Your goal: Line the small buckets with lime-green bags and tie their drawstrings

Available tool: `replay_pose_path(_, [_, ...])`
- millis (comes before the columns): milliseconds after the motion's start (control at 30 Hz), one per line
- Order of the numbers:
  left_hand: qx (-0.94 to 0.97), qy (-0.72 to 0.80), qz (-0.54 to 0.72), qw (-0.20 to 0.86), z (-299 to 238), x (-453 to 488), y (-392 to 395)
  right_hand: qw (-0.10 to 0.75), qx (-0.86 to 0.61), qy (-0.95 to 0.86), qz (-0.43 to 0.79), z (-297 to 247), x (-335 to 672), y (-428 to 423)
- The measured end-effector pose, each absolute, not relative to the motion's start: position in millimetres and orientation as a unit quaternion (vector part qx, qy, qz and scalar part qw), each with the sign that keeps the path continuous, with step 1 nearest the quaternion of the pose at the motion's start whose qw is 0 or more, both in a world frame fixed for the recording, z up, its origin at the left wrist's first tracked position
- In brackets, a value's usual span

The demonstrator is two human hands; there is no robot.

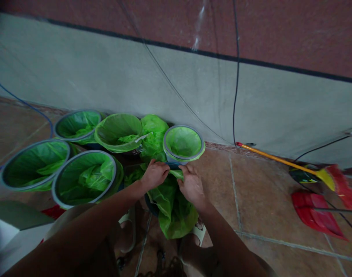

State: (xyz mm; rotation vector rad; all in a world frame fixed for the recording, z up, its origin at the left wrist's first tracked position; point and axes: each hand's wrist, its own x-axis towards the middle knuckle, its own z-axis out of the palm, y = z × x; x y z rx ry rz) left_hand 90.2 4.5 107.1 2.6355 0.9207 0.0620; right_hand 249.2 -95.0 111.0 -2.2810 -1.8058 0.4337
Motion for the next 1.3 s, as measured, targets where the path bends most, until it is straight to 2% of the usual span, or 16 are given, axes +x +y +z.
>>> replay_pose_path(267, [0.951, 0.258, 0.050, 0.162, 115.0, 96.9, -12.8, 0.011, -0.768, -0.622, 0.155, 122.1, 236.4, -87.7])
replay_pose_path(633, [0.924, 0.326, 0.029, 0.199, 113.6, 98.3, -12.6, 0.023, -0.815, -0.557, 0.156, 129.7, 240.6, -89.0])
replay_pose_path(800, [0.935, 0.301, 0.031, 0.183, 115.4, 98.0, -12.8, 0.040, -0.778, -0.616, 0.120, 130.4, 239.1, -89.5])
replay_pose_path(1033, [0.937, 0.307, 0.004, 0.166, 115.2, 101.2, -13.9, -0.002, -0.766, -0.632, 0.118, 129.5, 236.1, -86.5])
replay_pose_path(1300, [0.904, 0.387, -0.072, 0.164, 118.1, 93.4, -0.5, -0.021, -0.810, -0.581, 0.074, 144.3, 252.2, -88.4])
